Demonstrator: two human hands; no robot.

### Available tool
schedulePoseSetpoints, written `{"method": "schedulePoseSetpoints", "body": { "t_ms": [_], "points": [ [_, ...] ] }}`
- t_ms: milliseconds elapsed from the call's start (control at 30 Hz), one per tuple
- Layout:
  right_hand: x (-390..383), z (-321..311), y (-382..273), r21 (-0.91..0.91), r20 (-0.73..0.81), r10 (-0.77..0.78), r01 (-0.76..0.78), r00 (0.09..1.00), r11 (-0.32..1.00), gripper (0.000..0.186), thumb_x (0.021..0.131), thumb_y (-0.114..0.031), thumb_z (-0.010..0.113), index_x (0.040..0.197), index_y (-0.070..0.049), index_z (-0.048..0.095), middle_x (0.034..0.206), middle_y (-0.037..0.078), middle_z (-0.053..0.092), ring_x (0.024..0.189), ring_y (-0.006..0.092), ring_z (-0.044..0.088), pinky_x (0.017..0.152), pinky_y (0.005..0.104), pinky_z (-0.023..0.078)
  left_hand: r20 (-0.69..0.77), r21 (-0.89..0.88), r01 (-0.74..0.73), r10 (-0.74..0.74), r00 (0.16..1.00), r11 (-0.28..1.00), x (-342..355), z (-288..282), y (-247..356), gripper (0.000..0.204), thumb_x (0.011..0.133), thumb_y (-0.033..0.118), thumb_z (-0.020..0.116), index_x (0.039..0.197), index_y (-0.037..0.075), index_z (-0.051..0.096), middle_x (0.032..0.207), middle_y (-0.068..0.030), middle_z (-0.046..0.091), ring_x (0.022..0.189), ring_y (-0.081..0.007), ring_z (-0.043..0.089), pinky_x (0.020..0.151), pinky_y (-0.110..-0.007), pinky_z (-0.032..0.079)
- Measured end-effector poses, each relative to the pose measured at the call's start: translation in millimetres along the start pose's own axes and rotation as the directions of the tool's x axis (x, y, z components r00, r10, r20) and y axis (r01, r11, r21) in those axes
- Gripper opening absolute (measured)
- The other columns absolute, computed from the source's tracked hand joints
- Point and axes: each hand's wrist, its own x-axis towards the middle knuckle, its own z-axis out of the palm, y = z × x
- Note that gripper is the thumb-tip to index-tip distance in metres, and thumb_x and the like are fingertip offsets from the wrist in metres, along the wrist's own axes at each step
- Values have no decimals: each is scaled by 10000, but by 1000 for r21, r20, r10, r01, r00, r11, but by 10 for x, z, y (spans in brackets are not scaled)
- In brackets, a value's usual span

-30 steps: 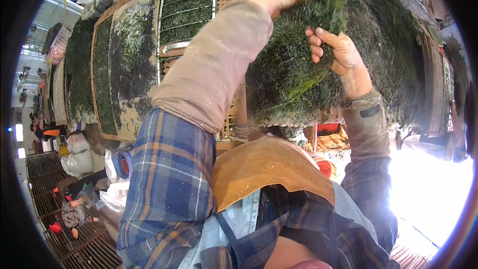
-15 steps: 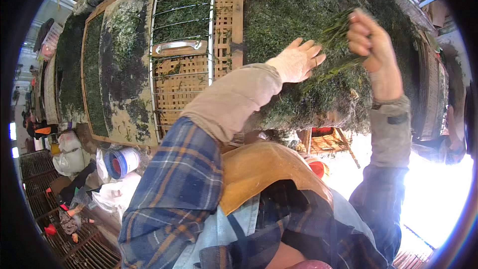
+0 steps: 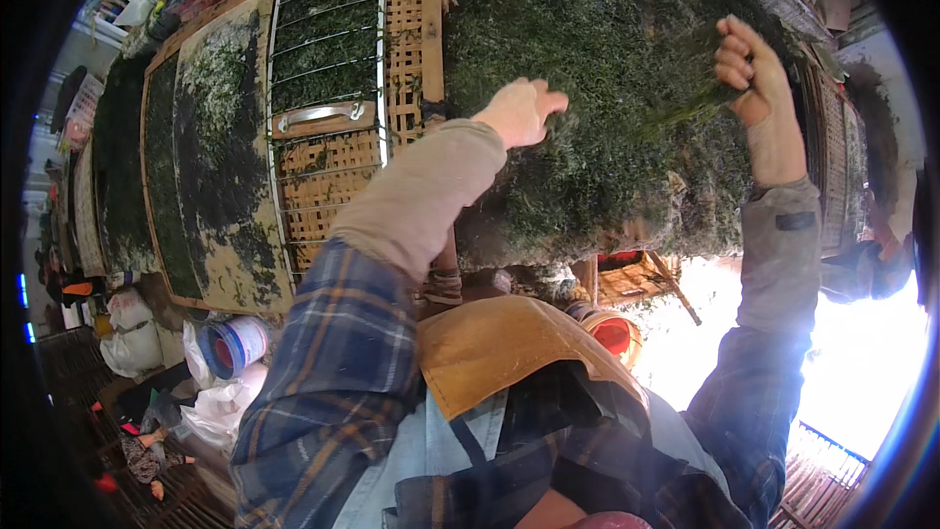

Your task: The person repeatedly scoops dried green leaves from a large pile and spreads them evenly into a rectangular metal tray with a grid. The person uses both hands to distribute the leaves across the tray surface.

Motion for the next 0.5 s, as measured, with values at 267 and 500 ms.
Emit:
{"method": "schedulePoseSetpoints", "body": {
  "t_ms": [267,500],
  "points": [
    [77,-281,799,135,50,2,-9,999,991,308,1025,-140,644,1255,61,605,988,66,682,780,171,644,679,316,568,-444,-371,-245,61,894,896,48,-1835,435,425,799,-8,648,1219,55,672,1051,-102,746,915,-199,700,803,-337,570],
    [224,424,715,281,41,-169,151,985,948,478,953,-440,720,1260,-79,652,1122,94,723,1046,258,702,937,405,572,-566,-685,-462,-12,824,563,402,-2919,812,454,754,-199,511,1127,11,661,970,-45,702,937,-172,635,823,-308,529]
  ]
}}
